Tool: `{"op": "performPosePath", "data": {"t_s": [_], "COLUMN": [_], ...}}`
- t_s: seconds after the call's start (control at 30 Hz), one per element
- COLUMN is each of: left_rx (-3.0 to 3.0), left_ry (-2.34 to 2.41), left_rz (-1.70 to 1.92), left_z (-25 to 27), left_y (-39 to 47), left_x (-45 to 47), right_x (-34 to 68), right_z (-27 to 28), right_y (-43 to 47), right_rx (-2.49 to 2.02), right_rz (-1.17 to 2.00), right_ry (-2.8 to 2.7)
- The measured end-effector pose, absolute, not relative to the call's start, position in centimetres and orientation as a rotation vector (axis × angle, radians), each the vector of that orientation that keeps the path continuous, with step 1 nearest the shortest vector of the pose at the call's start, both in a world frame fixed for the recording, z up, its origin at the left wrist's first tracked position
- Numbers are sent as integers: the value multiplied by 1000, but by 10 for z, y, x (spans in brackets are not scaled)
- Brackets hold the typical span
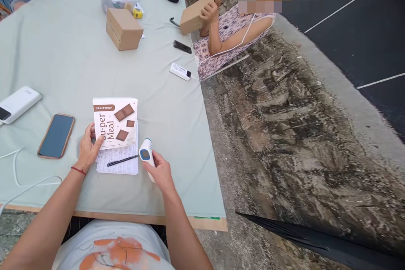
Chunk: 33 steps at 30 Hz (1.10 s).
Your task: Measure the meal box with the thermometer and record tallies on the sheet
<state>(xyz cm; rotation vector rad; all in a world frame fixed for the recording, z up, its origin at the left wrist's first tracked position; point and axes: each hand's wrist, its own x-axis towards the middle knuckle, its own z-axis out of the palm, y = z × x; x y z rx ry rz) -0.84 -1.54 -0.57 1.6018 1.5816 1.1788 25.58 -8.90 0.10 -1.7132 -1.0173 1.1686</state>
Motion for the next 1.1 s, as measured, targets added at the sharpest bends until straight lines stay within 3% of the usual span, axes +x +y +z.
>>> {"op": "performPosePath", "data": {"t_s": [0.27, 1.1], "left_rx": [1649, 1672], "left_ry": [1547, 1500], "left_rz": [1222, 1227], "left_z": [-5, 3], "left_y": [-15, -17], "left_x": [-7, -2], "right_x": [192, 179], "right_z": [27, 12], "right_y": [-88, -83], "right_rx": [-1271, -1192], "right_rz": [1449, 1426], "right_ry": [-892, -804]}}
